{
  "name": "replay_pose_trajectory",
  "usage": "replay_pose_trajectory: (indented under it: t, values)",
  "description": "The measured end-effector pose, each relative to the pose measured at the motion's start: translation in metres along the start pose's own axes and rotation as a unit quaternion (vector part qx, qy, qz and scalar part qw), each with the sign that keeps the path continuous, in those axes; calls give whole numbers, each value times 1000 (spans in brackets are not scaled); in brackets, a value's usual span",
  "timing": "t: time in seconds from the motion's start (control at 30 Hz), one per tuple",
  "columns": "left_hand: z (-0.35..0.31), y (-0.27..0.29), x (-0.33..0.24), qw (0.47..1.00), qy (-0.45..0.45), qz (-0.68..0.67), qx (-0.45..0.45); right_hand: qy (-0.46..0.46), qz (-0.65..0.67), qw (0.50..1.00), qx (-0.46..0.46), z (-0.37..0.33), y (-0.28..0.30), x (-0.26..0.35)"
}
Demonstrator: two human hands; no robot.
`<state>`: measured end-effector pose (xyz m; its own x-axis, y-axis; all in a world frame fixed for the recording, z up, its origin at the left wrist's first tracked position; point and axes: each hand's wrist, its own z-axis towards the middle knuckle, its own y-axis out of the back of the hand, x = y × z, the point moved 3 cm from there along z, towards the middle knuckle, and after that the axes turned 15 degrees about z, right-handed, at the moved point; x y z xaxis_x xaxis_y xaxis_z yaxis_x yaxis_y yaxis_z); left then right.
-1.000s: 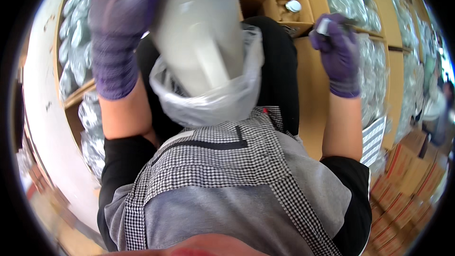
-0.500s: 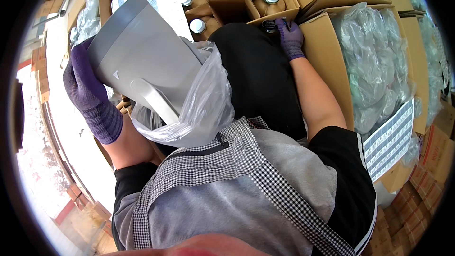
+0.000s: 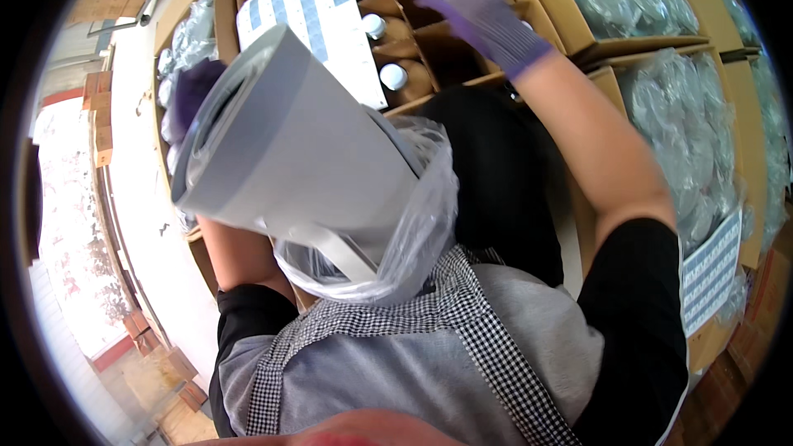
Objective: The person assembles a thermal dispenser by cleaning parts with a scraper and cloth, inserting a metal liner into a plastic shell, and applying multiple labels to the exterior.
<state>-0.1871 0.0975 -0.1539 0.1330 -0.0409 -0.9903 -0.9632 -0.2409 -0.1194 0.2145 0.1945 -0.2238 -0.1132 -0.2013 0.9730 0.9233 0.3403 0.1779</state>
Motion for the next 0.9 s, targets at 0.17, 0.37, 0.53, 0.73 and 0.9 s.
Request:
replay_pose_trajectory:
  t: [0.17,0.37,0.53,0.73,0.9]
  values:
    - [111,-67,57,966,45,255,20,-202,-295,919,165,204,-67,-112]
    - [149,-92,115,909,-25,415,11,-375,147,906,126,195,-100,-114]
    - [156,-106,135,875,-69,478,29,-241,164,941,170,159,-98,-90]
    - [147,-117,122,777,-229,584,48,-223,119,962,103,157,-98,-90]
    - [152,-114,116,802,-111,585,49,-159,73,977,124,169,-109,-112]
